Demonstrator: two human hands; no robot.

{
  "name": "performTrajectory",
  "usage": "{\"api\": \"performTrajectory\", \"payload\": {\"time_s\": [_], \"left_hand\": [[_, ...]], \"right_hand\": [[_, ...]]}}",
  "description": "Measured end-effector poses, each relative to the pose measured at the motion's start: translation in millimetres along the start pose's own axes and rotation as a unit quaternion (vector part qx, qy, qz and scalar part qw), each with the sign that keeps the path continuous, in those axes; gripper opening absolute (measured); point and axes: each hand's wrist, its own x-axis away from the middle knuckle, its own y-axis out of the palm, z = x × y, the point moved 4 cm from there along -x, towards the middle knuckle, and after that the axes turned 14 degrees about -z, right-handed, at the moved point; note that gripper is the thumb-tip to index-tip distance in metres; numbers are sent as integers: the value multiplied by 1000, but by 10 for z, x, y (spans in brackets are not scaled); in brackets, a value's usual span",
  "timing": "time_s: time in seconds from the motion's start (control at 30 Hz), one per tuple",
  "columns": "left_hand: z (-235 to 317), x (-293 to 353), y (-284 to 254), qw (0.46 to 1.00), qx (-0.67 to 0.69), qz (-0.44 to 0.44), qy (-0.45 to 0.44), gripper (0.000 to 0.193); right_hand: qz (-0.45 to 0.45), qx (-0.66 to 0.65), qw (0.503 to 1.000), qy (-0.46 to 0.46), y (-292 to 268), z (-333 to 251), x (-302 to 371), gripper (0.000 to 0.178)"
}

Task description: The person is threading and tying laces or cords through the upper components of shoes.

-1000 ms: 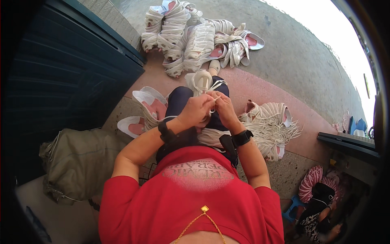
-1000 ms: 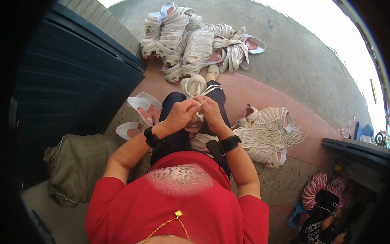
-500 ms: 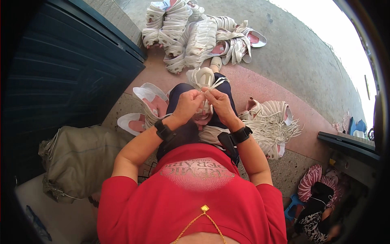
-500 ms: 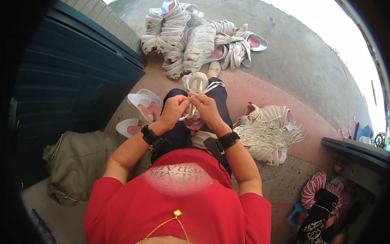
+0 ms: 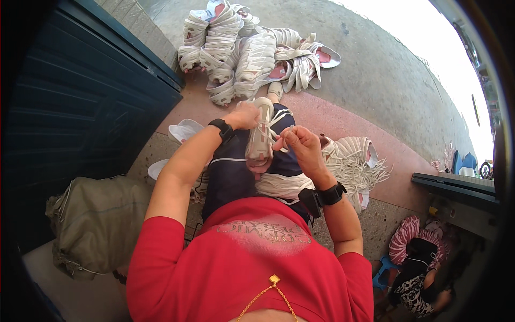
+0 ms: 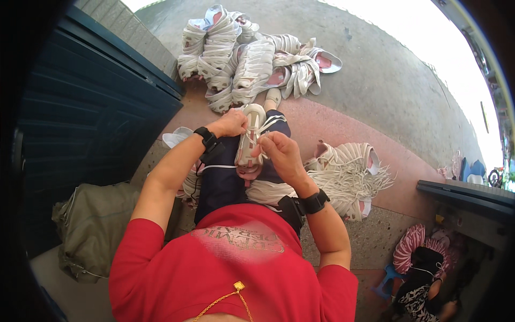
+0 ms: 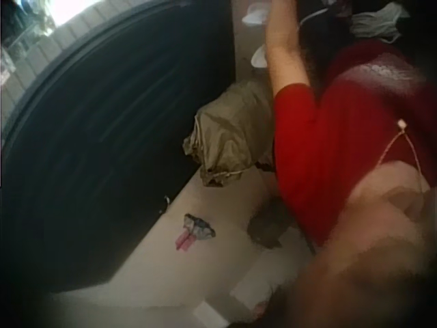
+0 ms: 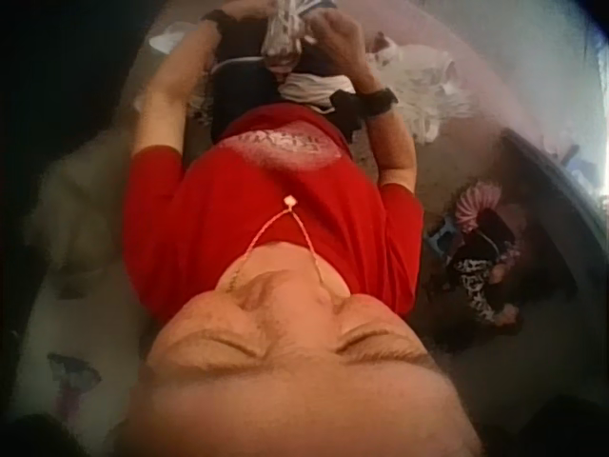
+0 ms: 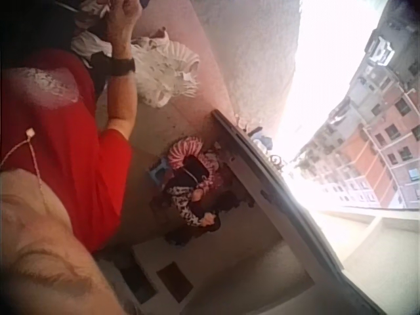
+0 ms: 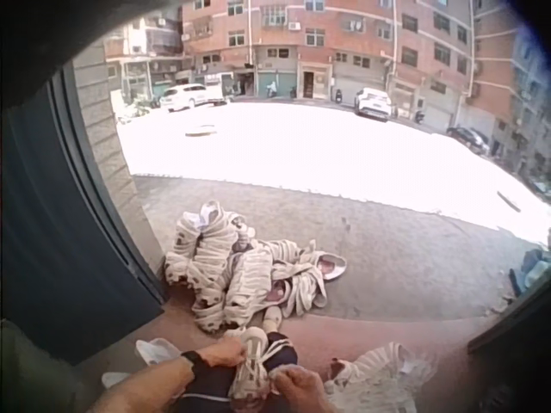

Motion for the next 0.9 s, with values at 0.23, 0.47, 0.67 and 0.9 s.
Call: {"api": "performTrajectory", "payload": {"time_s": [0.23, 0.47, 0.67, 0.9], "left_hand": [[141, 38, -191, 994, 90, -66, 20, 37], [350, 200, -92, 997, -77, 16, 13, 27], [349, 240, -18, 999, 31, 18, -9, 30], [185, 50, -59, 983, 132, -123, -14, 25]], "right_hand": [[-11, 134, 991, -19, -99, -694, 42, 20], [-16, 122, 992, -18, 52, -620, 76, 21], [-8, 99, 995, 2, 79, -580, 71, 23], [-9, 87, 996, 0, 96, -539, 65, 20]]}}
